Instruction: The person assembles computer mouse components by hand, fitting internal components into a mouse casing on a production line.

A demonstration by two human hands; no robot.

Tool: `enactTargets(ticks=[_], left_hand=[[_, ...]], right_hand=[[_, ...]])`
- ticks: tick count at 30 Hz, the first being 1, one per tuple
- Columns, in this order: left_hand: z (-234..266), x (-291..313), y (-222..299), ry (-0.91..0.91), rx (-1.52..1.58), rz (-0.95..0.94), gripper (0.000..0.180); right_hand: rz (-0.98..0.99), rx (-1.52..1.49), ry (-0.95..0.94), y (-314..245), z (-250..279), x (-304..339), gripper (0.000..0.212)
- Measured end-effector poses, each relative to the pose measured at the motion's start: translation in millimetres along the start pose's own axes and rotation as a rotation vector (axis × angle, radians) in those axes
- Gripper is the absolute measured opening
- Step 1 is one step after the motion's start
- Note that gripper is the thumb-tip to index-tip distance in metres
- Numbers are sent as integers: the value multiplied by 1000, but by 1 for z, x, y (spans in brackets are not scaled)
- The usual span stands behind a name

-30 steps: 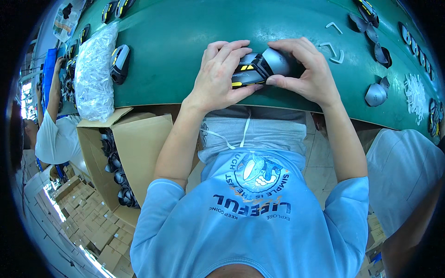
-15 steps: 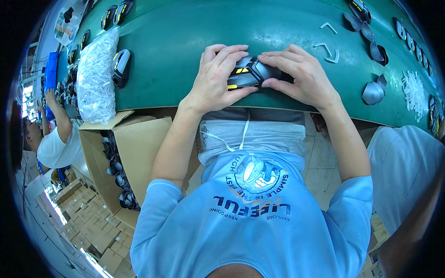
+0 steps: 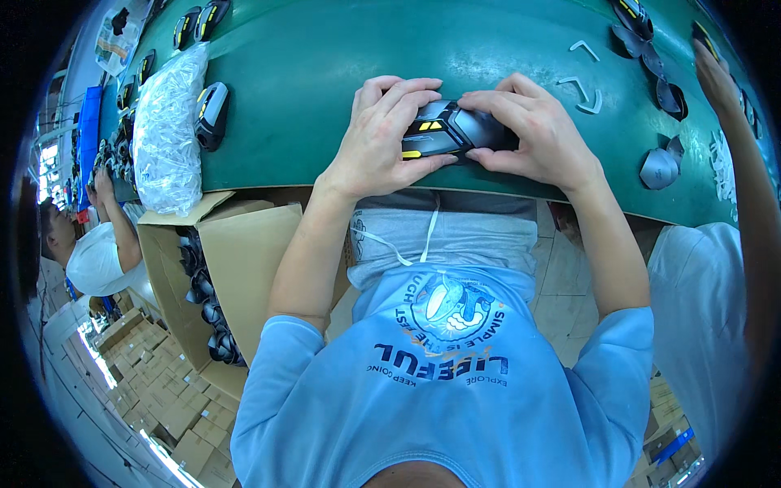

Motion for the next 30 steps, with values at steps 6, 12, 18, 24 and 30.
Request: enactTargets(ticks=[6, 12, 18, 24, 30], left_hand=[[0, -3, -1, 10, -36, -32, 69], [10, -5, -6, -33, 53, -71, 68], [8, -1, -7, -19, -84, -31, 68], [7, 2, -5, -36, -55, -60, 68], [8, 1, -6, -39, -69, -50, 71]], right_hand=[[-111, -150, 30, 4, -4, 3, 57], [-61, -172, 12, 5, 1, 3, 53], [262, 25, 168, -7, 10, -5, 56], [-9, -132, -21, 13, 0, -2, 56], [12, -86, 36, 9, -7, 5, 53]])
Point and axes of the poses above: each hand's wrist, its own x-axis away from the middle knuckle, its own z-axis out of the back of the hand, y = z × x, the point moved 1 cm from there along -x, towards the middle knuckle, and after that the axes turned 13 degrees about -z, right-handed, at the moved point
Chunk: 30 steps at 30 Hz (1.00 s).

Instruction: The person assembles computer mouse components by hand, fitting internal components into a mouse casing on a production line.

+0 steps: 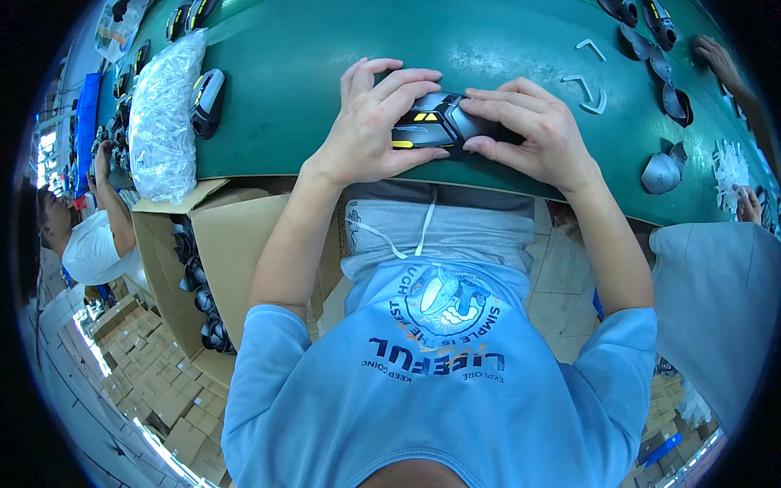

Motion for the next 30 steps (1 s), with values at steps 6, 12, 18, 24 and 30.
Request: enactTargets(ticks=[6, 12, 18, 24, 30], left_hand=[[0, -1, -3, -7, 5, 3, 71], [1, -2, -4, -9, 45, -16, 70], [1, -1, -5, -16, 57, -15, 70], [4, 0, -2, -15, 35, -29, 70], [5, 0, 9, 123, 133, -127, 71]], right_hand=[[43, 121, -14, -11, 3, -9, 62], [-25, -9, -16, -9, 16, -8, 69], [-67, 80, -101, -5, 4, -6, 69], [-81, 212, -38, -12, -3, 7, 68], [-173, -46, -2, -20, -4, 8, 43]])
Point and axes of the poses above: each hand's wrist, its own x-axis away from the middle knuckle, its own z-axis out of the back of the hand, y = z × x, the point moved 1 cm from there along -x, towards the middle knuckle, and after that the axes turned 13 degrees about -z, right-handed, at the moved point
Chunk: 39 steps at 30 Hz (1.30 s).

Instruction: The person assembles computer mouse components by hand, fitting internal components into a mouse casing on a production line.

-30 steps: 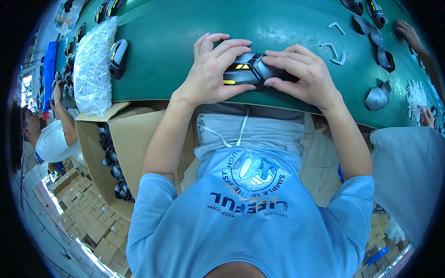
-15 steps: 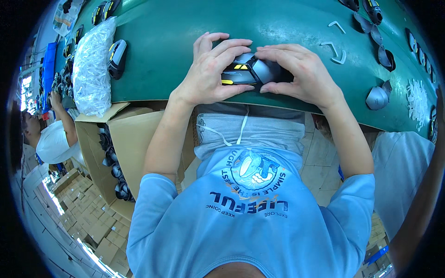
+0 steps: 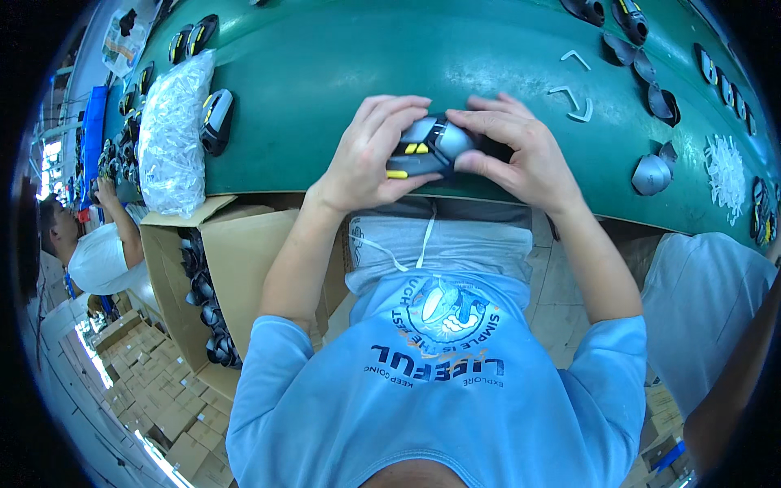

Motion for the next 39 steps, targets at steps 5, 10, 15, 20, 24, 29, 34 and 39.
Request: enactTargets(ticks=[5, 10, 15, 20, 24, 29, 34, 39], left_hand=[[-14, -5, 35, 164, 82, -47, 81], [-16, 0, 31, 294, 500, 559, 72], [-23, -14, 53, 287, -101, -24, 52], [-37, -23, 62, 325, -189, -14, 48], [-41, -20, 48, 310, -147, 21, 49], [-30, -22, 43, 583, 759, 768, 52], [-18, -17, 33, 322, -29, 372, 73], [-14, -13, 14, 285, 41, 438, 77]], right_hand=[[-301, -867, 268, -27, -45, 8, 39], [-172, -893, 464, -23, -46, -4, 42], [-231, -857, 489, -31, -42, -1, 69], [-169, -1024, 517, 6, -60, -8, 72], [-417, -1049, 547, -6, -53, -21, 73], [-404, -1235, 351, -13, -52, -19, 60], [-260, -954, 580, -29, -61, -7, 53], [-135, -883, 311, -28, -52, 0, 51]])
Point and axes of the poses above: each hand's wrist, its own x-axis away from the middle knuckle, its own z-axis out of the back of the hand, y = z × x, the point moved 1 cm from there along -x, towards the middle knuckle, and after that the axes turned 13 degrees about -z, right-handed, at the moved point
